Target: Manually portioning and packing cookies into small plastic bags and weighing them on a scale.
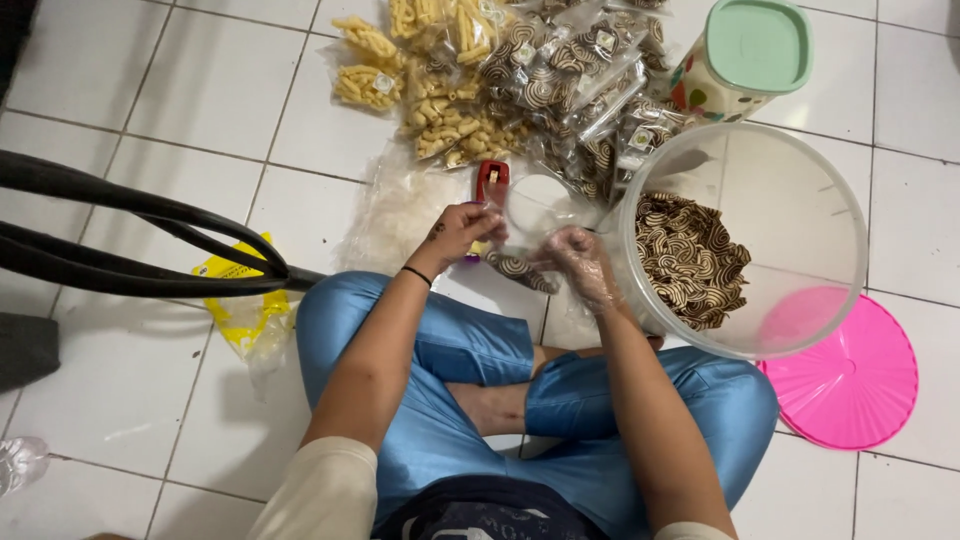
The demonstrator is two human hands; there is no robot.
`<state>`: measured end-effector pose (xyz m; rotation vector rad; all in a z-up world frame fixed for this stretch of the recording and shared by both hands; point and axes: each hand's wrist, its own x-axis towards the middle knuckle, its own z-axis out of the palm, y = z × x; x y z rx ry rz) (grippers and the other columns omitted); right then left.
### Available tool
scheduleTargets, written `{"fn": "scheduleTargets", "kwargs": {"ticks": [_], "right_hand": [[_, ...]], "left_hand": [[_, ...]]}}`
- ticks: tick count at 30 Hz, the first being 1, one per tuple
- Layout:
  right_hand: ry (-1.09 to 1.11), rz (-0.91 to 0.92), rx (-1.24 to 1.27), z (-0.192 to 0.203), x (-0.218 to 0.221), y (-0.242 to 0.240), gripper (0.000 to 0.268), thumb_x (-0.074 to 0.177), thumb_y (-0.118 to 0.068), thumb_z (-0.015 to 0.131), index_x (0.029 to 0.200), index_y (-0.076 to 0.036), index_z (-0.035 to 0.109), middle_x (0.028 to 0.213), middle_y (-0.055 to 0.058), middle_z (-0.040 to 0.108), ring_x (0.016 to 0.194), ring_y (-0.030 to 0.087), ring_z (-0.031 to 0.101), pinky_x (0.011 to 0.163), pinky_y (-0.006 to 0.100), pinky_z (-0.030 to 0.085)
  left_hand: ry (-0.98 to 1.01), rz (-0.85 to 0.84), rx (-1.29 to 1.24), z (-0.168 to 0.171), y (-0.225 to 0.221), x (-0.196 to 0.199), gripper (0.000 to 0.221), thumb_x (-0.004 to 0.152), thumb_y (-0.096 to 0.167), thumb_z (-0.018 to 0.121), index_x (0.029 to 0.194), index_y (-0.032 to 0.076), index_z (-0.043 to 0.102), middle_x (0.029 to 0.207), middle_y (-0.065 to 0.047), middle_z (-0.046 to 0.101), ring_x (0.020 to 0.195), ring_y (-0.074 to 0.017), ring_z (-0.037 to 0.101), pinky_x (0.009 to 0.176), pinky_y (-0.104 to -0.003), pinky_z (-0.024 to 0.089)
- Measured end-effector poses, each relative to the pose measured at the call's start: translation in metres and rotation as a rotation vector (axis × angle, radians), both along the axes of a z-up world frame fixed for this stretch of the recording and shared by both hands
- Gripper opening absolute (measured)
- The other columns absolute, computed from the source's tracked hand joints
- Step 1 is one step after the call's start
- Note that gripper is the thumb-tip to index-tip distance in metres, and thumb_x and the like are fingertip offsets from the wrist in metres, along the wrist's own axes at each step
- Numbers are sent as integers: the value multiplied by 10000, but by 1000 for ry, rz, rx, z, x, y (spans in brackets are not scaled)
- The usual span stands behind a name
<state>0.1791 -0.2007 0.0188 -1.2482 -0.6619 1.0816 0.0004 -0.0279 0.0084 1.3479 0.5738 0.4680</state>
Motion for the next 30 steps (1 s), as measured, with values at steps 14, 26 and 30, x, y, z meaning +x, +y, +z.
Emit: {"fn": "scheduleTargets", "kwargs": {"ticks": [14, 26, 30], "right_hand": [[27, -76, -83, -3, -7, 10, 273, 978, -256, 728, 1062, -4, 666, 855, 218, 727, 765, 306, 765, 716, 456, 656], [111, -43, -64, -13, -2, 9, 306, 1027, -343, 618, 1093, -47, 661, 878, 214, 743, 750, 289, 775, 607, 384, 661], [99, -53, -46, -22, 2, 8, 320, 1023, -345, 620, 1048, -31, 671, 844, 217, 735, 729, 293, 773, 584, 398, 651]], "left_hand": [[-88, 84, 46, -13, 2, 7, 226, 1042, 257, 615, 1010, 68, 735, 692, -122, 743, 615, -199, 748, 583, -222, 527], [-179, 153, -373, 0, 3, 4, 331, 1033, 364, 553, 1096, 88, 724, 858, -149, 770, 692, -258, 771, 596, -293, 589], [-222, 128, -291, 9, 7, -2, 296, 1032, 236, 564, 1237, 76, 705, 895, -196, 756, 741, -282, 779, 603, -271, 589]]}}
